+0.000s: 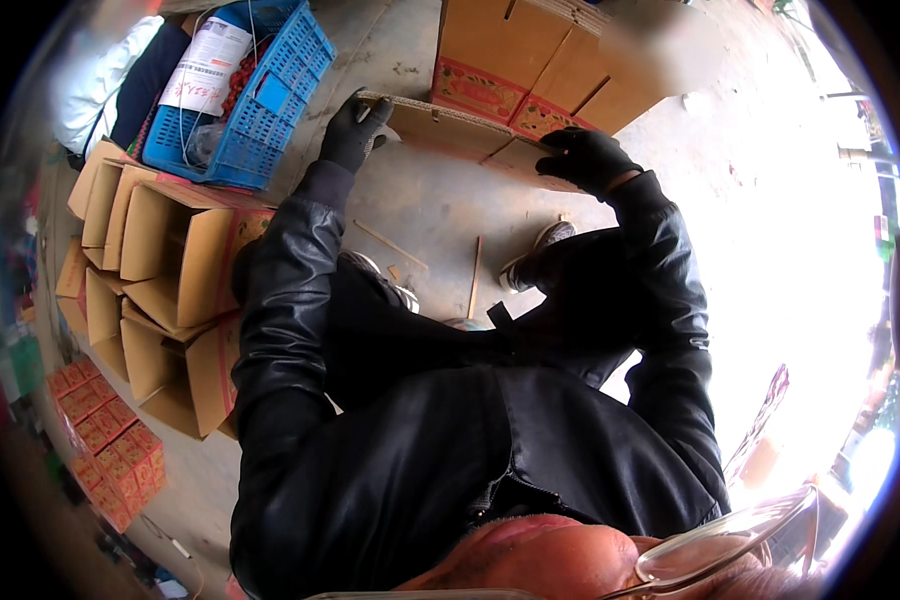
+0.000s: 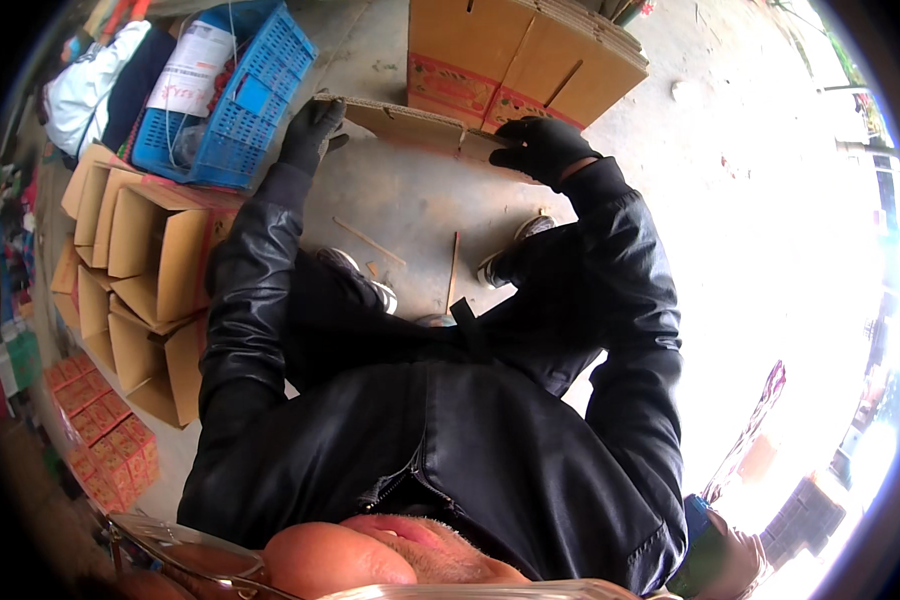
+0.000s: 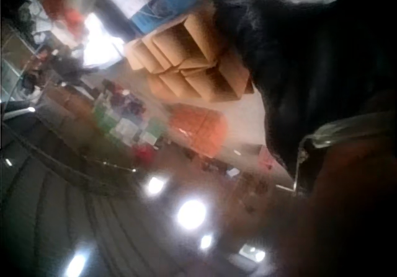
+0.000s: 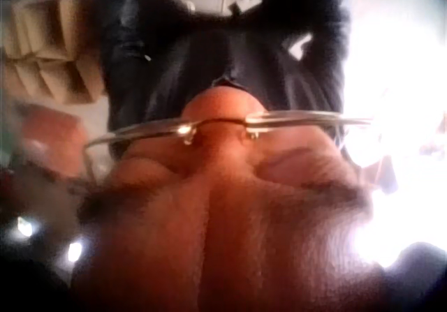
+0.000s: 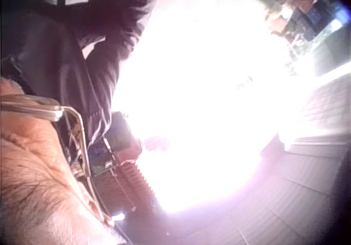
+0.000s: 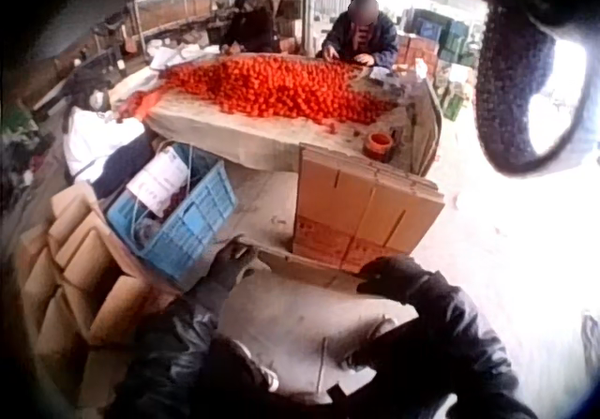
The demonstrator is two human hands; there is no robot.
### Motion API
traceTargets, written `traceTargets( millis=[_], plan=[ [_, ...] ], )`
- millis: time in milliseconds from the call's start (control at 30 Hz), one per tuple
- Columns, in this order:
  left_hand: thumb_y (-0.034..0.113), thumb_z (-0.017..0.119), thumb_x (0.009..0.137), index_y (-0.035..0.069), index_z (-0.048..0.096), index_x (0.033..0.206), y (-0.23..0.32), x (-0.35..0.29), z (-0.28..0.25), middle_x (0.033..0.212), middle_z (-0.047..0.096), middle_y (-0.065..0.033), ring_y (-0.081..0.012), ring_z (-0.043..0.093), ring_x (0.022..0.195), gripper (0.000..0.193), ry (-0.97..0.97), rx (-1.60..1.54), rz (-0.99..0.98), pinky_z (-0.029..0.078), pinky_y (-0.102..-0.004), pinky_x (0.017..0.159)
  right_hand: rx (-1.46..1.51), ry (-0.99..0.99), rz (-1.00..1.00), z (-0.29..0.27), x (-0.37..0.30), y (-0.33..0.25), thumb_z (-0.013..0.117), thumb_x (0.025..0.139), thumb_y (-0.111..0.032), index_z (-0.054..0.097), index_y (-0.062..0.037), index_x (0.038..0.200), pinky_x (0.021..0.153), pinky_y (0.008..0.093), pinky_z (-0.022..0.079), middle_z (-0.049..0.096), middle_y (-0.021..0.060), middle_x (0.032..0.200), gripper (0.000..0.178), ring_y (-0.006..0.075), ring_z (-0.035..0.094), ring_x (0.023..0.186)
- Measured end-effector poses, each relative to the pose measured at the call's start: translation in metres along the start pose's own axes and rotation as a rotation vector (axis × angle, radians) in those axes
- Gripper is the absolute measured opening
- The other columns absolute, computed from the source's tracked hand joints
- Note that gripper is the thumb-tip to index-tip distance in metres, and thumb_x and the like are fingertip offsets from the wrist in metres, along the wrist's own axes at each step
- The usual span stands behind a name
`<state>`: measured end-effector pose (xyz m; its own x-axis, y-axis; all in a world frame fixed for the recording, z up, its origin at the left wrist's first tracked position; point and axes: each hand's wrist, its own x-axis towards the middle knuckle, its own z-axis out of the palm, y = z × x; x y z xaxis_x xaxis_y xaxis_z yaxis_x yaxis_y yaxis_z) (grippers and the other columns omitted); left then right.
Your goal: The person sits on the floor and folds flat cardboard sheets into small boxes. They repeatedly pick up a sheet, fold the sides to form a rectangular container, and place the finished box on a growing stack to their left.
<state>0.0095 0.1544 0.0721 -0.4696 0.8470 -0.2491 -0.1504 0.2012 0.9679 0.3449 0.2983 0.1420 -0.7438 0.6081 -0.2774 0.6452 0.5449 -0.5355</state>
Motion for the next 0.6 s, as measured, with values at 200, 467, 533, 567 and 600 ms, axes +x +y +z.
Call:
traceTargets(
  millis=[200, 467, 533, 567, 600],
  plan=[
    [0.031, 0.076, 0.080, 0.011, 0.058, 0.099, -0.004, 0.002, 0.014, 0.084, 0.054, 0.0052, -0.0031, 0.050, 0.071, 0.033, 0.041, -0.082, 0.020, 0.039, -0.0206, 0.052, 0.142, -0.166, 0.058, -0.001, -0.006, -0.011, 0.072, 0.079, -0.039, 0.063, -0.0071, 0.118, 0.090, 0.0337, 0.049, 0.067, 0.0138, 0.111, 0.052, 0.0251, 0.063, 0.102],
    [0.029, 0.076, 0.079, 0.013, 0.059, 0.099, 0.005, -0.001, 0.005, 0.083, 0.056, 0.0054, -0.0041, 0.050, 0.069, 0.031, -0.012, -0.108, -0.012, 0.039, -0.0214, 0.055, 0.190, -0.135, 0.076, 0.006, 0.010, 0.029, 0.070, 0.081, -0.043, 0.060, -0.0026, 0.121, 0.096, 0.0334, 0.044, 0.066, 0.0133, 0.113, 0.057, 0.0231, 0.059, 0.108],
    [0.030, 0.076, 0.079, 0.013, 0.059, 0.100, 0.003, -0.001, 0.002, 0.084, 0.057, 0.0051, -0.0048, 0.051, 0.071, 0.031, -0.015, -0.118, -0.012, 0.040, -0.0219, 0.056, 0.289, -0.181, 0.049, 0.004, 0.013, 0.029, 0.068, 0.083, -0.044, 0.061, -0.0024, 0.120, 0.096, 0.0336, 0.044, 0.066, 0.0134, 0.112, 0.056, 0.0218, 0.059, 0.106],
    [0.031, 0.075, 0.079, 0.013, 0.059, 0.100, 0.001, -0.002, 0.001, 0.085, 0.058, 0.0049, -0.0051, 0.052, 0.072, 0.032, -0.017, -0.124, -0.011, 0.041, -0.0222, 0.056, 0.336, -0.204, 0.035, 0.003, 0.013, 0.030, 0.068, 0.084, -0.044, 0.061, -0.0022, 0.120, 0.095, 0.0337, 0.044, 0.066, 0.0134, 0.112, 0.055, 0.0212, 0.059, 0.105],
    [0.030, 0.076, 0.079, 0.013, 0.059, 0.100, 0.000, -0.003, 0.001, 0.086, 0.058, 0.0048, -0.0054, 0.053, 0.073, 0.032, -0.040, -0.123, -0.023, 0.041, -0.0223, 0.057, 0.303, -0.203, 0.046, 0.002, 0.012, 0.030, 0.067, 0.085, -0.043, 0.061, -0.0028, 0.120, 0.095, 0.0332, 0.044, 0.066, 0.0129, 0.112, 0.054, 0.0200, 0.059, 0.105]
  ],
)
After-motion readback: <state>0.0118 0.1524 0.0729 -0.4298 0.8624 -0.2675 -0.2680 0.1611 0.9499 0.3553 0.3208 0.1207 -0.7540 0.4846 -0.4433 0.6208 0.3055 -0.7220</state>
